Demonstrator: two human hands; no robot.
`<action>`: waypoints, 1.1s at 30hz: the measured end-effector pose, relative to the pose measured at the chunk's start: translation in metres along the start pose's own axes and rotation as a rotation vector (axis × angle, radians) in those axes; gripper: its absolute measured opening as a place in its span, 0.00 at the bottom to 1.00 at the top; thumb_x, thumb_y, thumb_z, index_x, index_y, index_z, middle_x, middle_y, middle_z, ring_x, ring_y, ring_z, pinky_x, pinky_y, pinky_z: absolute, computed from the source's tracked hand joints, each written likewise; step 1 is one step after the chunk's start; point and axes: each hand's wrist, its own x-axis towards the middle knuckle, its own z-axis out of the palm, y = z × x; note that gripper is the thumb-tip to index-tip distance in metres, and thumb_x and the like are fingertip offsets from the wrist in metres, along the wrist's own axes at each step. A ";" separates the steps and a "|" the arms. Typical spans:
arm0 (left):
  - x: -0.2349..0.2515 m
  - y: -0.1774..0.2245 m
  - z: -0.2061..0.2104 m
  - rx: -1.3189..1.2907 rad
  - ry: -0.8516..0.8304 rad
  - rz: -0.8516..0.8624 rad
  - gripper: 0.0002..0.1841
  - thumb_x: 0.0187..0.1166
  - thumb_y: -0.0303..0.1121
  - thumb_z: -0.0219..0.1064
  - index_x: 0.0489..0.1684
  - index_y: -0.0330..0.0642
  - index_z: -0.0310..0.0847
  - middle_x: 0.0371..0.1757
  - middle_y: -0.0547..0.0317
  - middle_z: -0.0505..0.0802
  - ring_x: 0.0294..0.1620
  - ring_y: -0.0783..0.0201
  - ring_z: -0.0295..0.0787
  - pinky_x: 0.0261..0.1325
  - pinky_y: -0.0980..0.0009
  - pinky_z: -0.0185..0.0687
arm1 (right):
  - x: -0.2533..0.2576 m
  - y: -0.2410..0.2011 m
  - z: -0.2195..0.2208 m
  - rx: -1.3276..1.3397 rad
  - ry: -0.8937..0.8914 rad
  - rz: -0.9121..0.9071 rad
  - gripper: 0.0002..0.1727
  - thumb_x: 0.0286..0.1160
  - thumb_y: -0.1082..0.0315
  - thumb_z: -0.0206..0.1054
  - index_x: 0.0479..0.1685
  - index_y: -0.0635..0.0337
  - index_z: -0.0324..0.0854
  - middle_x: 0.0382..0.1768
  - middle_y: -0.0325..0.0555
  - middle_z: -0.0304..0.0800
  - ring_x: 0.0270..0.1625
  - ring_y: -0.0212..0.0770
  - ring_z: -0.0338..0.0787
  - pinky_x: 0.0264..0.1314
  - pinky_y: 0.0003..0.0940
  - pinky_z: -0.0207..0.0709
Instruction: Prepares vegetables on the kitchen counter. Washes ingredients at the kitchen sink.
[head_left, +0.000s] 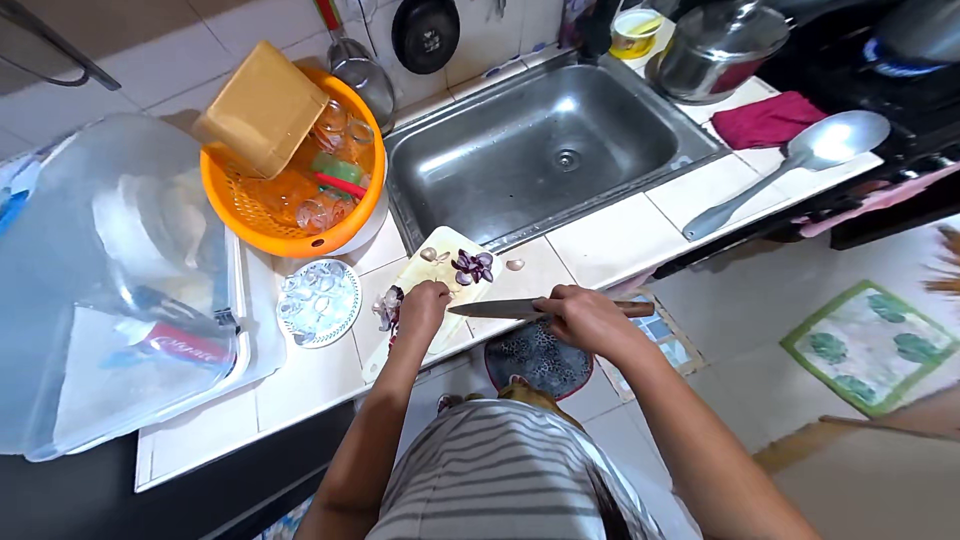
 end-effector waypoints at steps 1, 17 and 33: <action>0.000 -0.001 0.000 -0.016 0.038 0.006 0.12 0.84 0.32 0.67 0.53 0.31 0.89 0.54 0.38 0.92 0.61 0.42 0.89 0.69 0.45 0.78 | -0.004 0.000 -0.005 0.014 -0.030 0.013 0.19 0.80 0.73 0.63 0.66 0.57 0.89 0.53 0.63 0.90 0.58 0.64 0.89 0.60 0.60 0.79; 0.064 0.057 0.044 0.092 0.181 0.504 0.15 0.82 0.29 0.66 0.64 0.38 0.89 0.63 0.42 0.92 0.79 0.35 0.74 0.80 0.38 0.66 | -0.035 0.016 -0.002 0.814 0.463 0.351 0.23 0.86 0.77 0.49 0.79 0.70 0.70 0.50 0.62 0.85 0.43 0.45 0.88 0.52 0.42 0.83; -0.027 0.019 -0.011 -0.013 0.046 0.051 0.14 0.84 0.30 0.66 0.55 0.27 0.89 0.61 0.30 0.90 0.76 0.32 0.77 0.83 0.41 0.63 | -0.032 -0.019 0.038 0.781 0.512 0.146 0.28 0.85 0.69 0.58 0.81 0.74 0.68 0.54 0.63 0.89 0.45 0.44 0.88 0.53 0.39 0.81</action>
